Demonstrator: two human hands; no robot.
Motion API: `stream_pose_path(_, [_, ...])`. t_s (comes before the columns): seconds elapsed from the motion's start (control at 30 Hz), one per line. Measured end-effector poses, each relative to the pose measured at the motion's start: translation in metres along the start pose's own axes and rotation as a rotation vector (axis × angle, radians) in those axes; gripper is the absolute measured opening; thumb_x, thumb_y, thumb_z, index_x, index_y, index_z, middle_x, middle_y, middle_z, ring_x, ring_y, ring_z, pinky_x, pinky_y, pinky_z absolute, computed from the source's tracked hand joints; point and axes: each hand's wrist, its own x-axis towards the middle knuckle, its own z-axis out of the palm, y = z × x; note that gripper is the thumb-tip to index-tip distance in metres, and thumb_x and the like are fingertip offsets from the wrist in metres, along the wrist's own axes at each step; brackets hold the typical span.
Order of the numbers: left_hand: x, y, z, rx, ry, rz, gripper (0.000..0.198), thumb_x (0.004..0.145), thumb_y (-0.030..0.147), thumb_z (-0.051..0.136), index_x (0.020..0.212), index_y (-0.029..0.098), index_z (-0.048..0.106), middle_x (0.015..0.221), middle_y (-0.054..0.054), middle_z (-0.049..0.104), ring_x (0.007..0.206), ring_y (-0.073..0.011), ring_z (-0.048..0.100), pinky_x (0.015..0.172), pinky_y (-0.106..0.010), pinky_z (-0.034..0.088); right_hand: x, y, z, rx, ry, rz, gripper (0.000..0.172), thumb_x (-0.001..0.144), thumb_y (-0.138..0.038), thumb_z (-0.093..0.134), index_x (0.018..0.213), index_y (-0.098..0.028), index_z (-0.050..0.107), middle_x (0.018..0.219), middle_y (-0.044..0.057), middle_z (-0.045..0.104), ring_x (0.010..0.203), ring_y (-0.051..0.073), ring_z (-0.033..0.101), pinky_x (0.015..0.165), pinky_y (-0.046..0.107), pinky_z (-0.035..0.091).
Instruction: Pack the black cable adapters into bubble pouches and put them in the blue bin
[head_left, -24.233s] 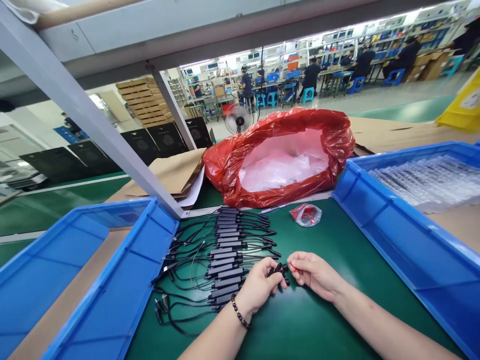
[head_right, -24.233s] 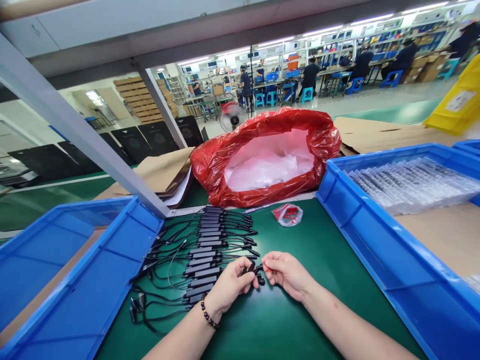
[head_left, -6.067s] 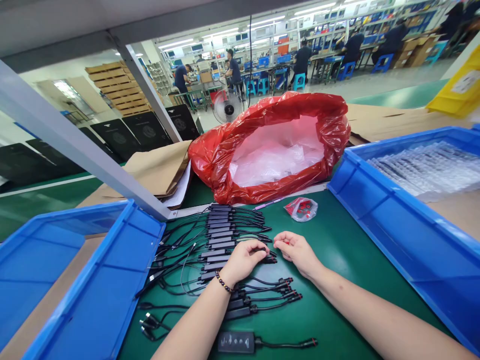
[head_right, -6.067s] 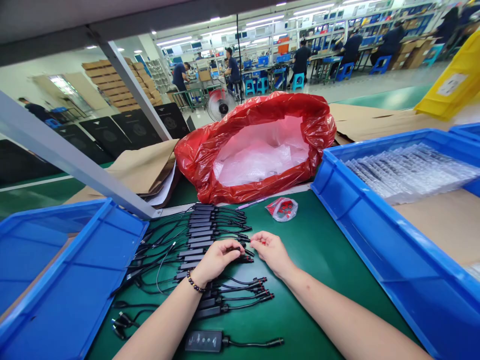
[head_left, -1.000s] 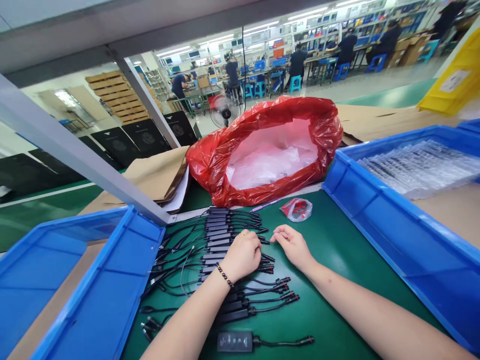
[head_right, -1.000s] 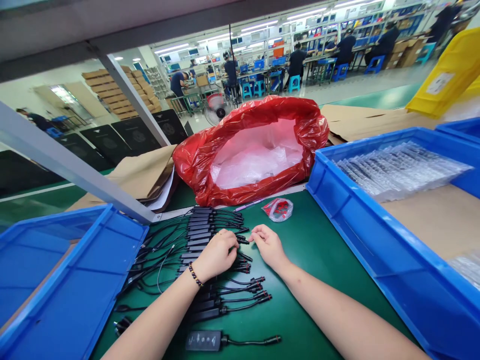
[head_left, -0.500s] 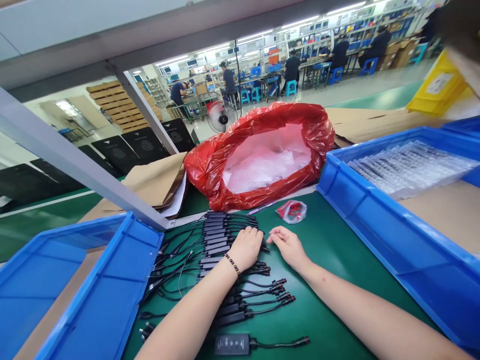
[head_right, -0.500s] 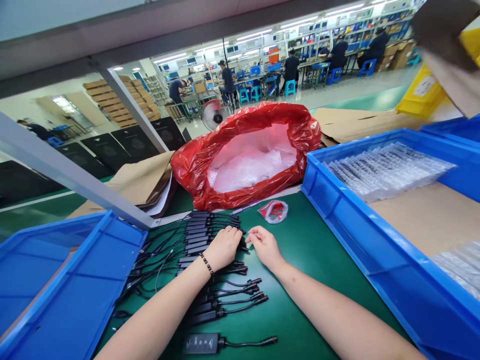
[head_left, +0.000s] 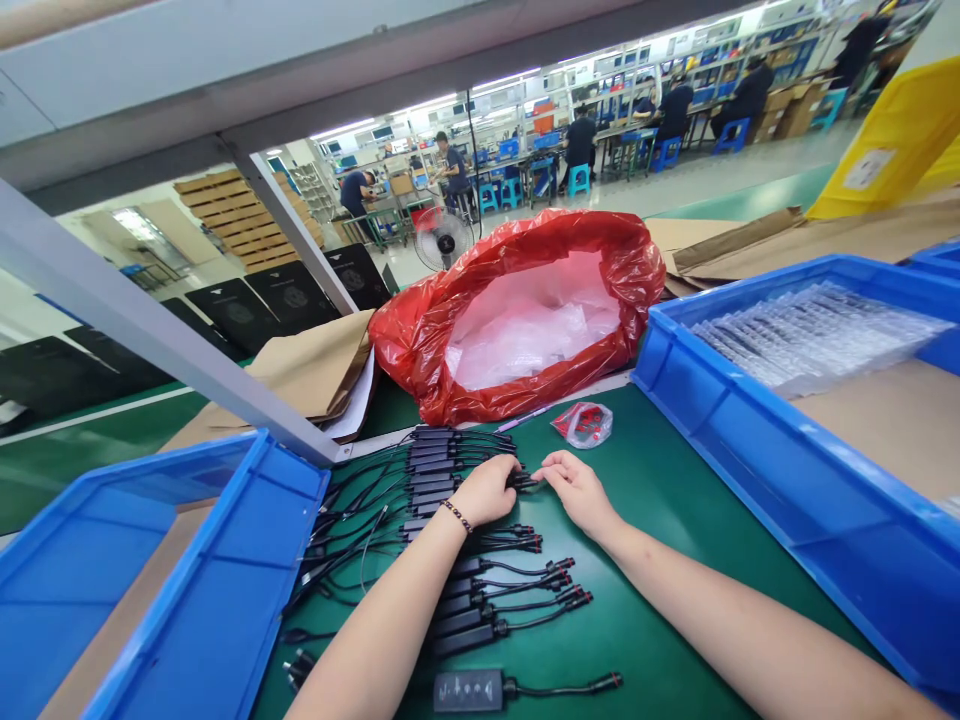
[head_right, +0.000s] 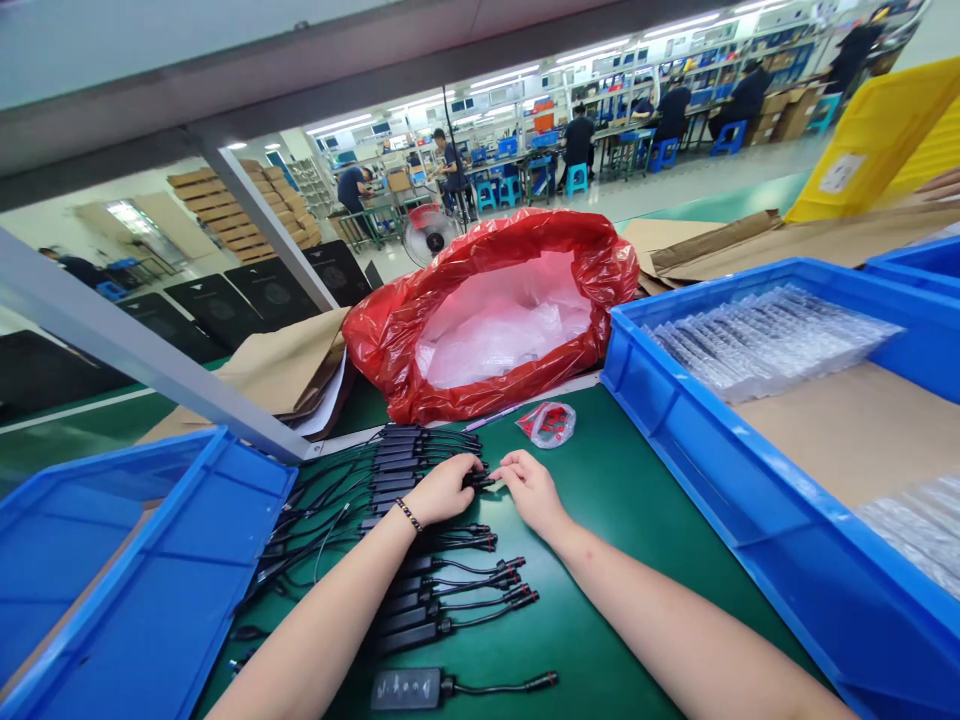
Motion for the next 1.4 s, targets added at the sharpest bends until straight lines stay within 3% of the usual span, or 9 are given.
stream_pose_path(0.1, [0.001, -0.005, -0.003, -0.162, -0.001, -0.019, 0.015, 0.070, 0.017, 0.048, 0.083, 0.016, 0.055, 0.080, -0.004, 0.058, 0.073, -0.0169, 0.054, 0.069, -0.028, 0.042, 0.001, 0.001, 0.000, 0.071, 0.052, 0.035, 0.019, 0.071, -0.036, 0.055, 0.071, -0.018, 0.050, 0.062, 0.001, 0.063, 0.044, 0.009, 0.043, 0.045, 0.022, 0.031])
stream_pose_path(0.3, [0.001, -0.008, -0.005, -0.482, -0.076, -0.026, 0.028, 0.074, 0.021, 0.045, 0.101, 0.016, 0.051, 0.075, 0.000, 0.060, 0.054, -0.0091, 0.046, 0.054, -0.022, 0.039, 0.013, 0.003, 0.006, 0.221, 0.145, 0.166, 0.026, 0.062, -0.040, 0.062, 0.069, -0.017, 0.053, 0.056, -0.002, 0.056, 0.035, 0.004, 0.026, 0.035, 0.019, 0.015])
stream_pose_path(0.43, [0.001, -0.008, -0.003, -0.621, -0.089, -0.063, 0.021, 0.073, 0.019, 0.040, 0.093, 0.015, 0.048, 0.066, 0.001, 0.059, 0.045, -0.0069, 0.040, 0.045, -0.019, 0.033, 0.024, 0.001, 0.013, 0.266, 0.115, 0.195, 0.030, 0.060, -0.042, 0.060, 0.073, -0.016, 0.053, 0.058, 0.000, 0.058, 0.032, 0.002, 0.021, 0.033, 0.018, 0.011])
stream_pose_path(0.63, [0.001, -0.006, -0.002, -0.730, -0.065, -0.097, 0.011, 0.070, 0.021, 0.046, 0.080, 0.016, 0.048, 0.065, 0.000, 0.060, 0.043, -0.0062, 0.040, 0.045, -0.019, 0.032, 0.027, 0.001, 0.010, 0.251, -0.003, 0.141, 0.027, 0.062, -0.039, 0.062, 0.072, -0.016, 0.053, 0.059, 0.000, 0.060, 0.034, 0.002, 0.026, 0.034, 0.018, 0.014])
stream_pose_path(0.9, [0.003, -0.009, -0.005, -0.799, -0.064, -0.124, 0.023, 0.072, 0.022, 0.041, 0.093, 0.014, 0.050, 0.067, 0.000, 0.057, 0.048, -0.0068, 0.042, 0.044, -0.019, 0.031, 0.025, -0.005, 0.008, 0.201, -0.213, 0.095, 0.026, 0.070, -0.041, 0.059, 0.071, -0.017, 0.050, 0.059, -0.001, 0.058, 0.036, 0.003, 0.029, 0.037, 0.018, 0.018])
stream_pose_path(1.07, [0.002, -0.012, -0.003, -0.767, -0.060, -0.142, 0.015, 0.069, 0.019, 0.046, 0.080, 0.014, 0.053, 0.061, 0.003, 0.050, 0.048, -0.0072, 0.042, 0.046, -0.020, 0.032, 0.024, -0.005, 0.010, 0.199, -0.197, 0.068, 0.024, 0.072, -0.040, 0.058, 0.071, -0.017, 0.050, 0.065, 0.000, 0.061, 0.040, 0.004, 0.035, 0.039, 0.019, 0.025])
stream_pose_path(1.2, [0.000, -0.010, -0.002, -0.730, -0.007, -0.122, 0.003, 0.069, 0.018, 0.050, 0.071, 0.015, 0.049, 0.054, 0.005, 0.045, 0.047, -0.0074, 0.042, 0.049, -0.021, 0.033, 0.024, -0.001, 0.013, 0.144, -0.155, 0.054, 0.021, 0.070, -0.035, 0.059, 0.067, -0.015, 0.054, 0.060, -0.001, 0.059, 0.050, 0.008, 0.047, 0.050, 0.021, 0.037])
stream_pose_path(1.4, [-0.001, -0.009, -0.003, -0.745, 0.005, -0.092, 0.006, 0.073, 0.022, 0.048, 0.072, 0.017, 0.045, 0.062, 0.002, 0.053, 0.049, -0.0073, 0.044, 0.050, -0.022, 0.035, 0.020, 0.000, 0.020, 0.135, -0.189, 0.083, 0.019, 0.067, -0.033, 0.060, 0.064, -0.016, 0.056, 0.061, 0.001, 0.062, 0.060, 0.013, 0.057, 0.063, 0.027, 0.044])
